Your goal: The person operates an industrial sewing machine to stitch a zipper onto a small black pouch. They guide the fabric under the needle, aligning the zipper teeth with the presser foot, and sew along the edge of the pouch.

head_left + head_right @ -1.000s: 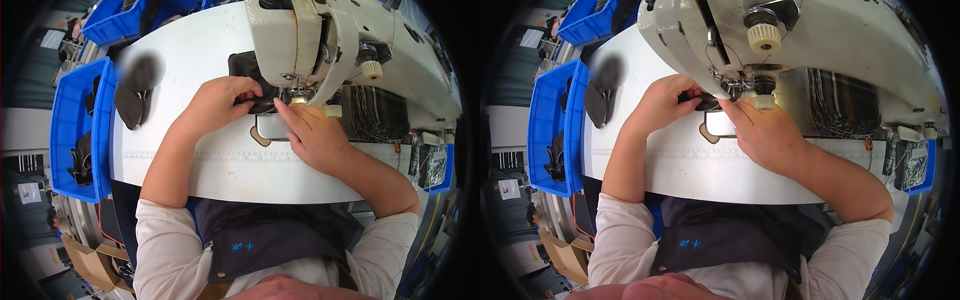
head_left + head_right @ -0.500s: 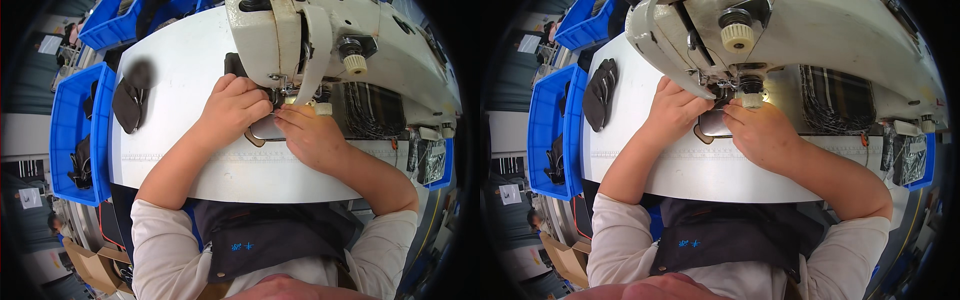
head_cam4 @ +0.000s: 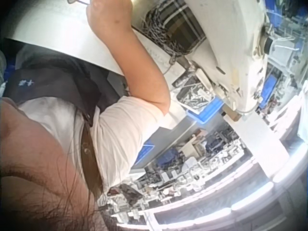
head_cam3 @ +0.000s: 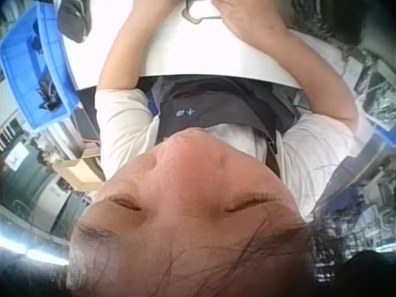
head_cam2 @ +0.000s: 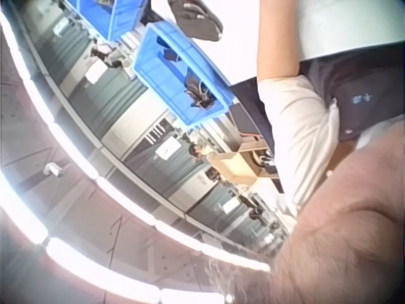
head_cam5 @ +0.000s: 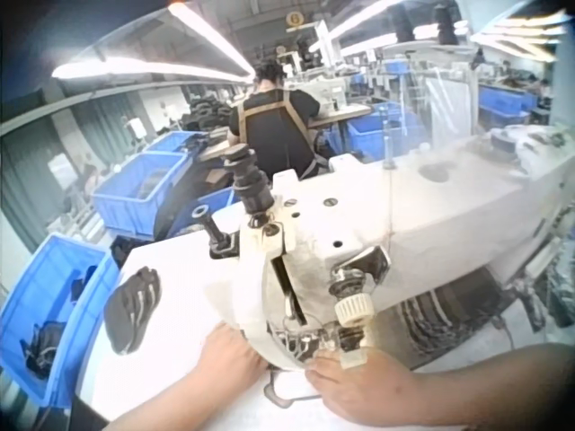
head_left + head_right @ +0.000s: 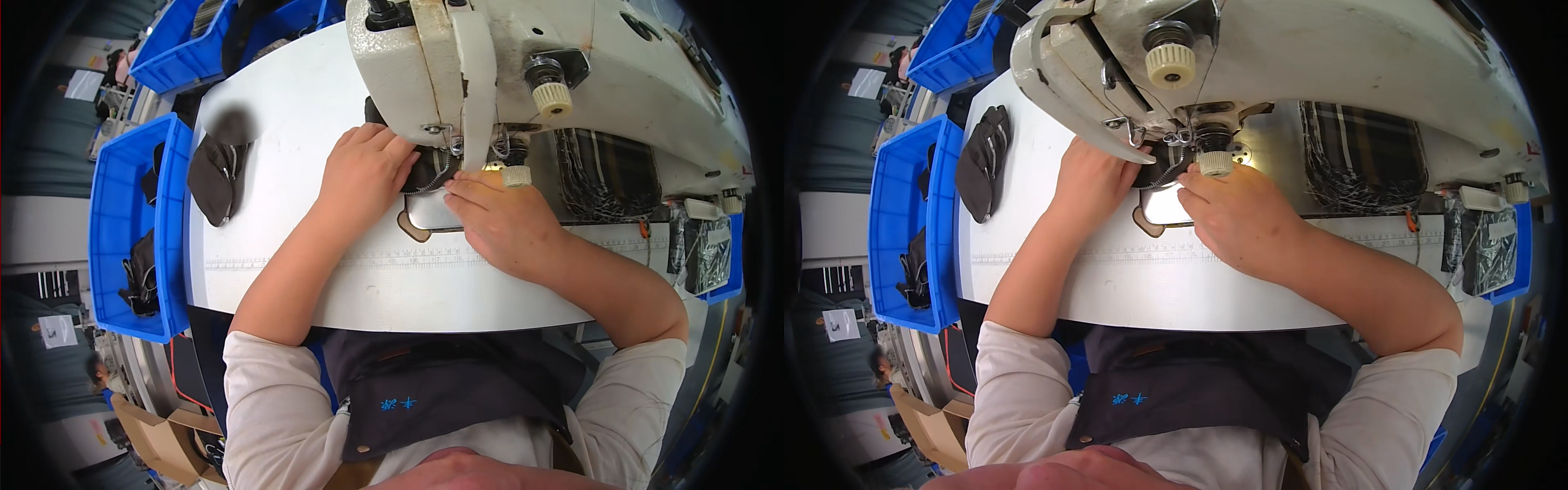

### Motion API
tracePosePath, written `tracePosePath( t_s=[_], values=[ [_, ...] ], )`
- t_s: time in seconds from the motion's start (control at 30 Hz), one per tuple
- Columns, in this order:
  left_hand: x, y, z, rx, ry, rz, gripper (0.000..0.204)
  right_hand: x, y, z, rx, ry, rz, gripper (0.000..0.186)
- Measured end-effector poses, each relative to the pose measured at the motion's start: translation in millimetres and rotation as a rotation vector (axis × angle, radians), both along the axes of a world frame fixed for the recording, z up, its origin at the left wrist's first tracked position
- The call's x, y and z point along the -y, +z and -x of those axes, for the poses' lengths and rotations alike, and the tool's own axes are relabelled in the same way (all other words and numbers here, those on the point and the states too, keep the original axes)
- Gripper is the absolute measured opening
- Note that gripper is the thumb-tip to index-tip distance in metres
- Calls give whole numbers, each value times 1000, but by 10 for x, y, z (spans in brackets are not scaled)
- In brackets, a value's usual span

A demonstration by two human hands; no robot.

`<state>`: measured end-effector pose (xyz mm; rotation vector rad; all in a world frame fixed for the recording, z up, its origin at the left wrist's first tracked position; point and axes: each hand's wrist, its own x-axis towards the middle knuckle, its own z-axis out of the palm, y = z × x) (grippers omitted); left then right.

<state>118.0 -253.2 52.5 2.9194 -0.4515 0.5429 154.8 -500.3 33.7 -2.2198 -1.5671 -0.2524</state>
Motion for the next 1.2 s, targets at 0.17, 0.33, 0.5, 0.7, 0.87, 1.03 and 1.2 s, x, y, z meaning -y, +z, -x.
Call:
tracePosePath(
  t_s=[0.17,0.33,0.5,0.7,0.87,1.03,1.2],
  values=[
    [85,-71,-57,-3,52,143,14,0,-10,-2,-6,-2,-11,32],
    [28,-132,-121,56,-300,138,19,-28,-42,-25,23,32,-65,27],
    [85,61,-23,-205,-271,363,11,5,-29,-10,-15,6,-43,28],
    [79,41,22,-315,-129,515,12,1,30,-75,-20,-44,-112,31],
    [74,-67,64,-384,-21,653,19,17,-44,-74,21,-73,-52,34],
    [235,17,78,-183,-111,317,34,20,-65,-38,66,-34,-52,34],
    [215,-100,30,42,-165,70,29,15,-80,-13,76,-9,-20,34]
  ],
)
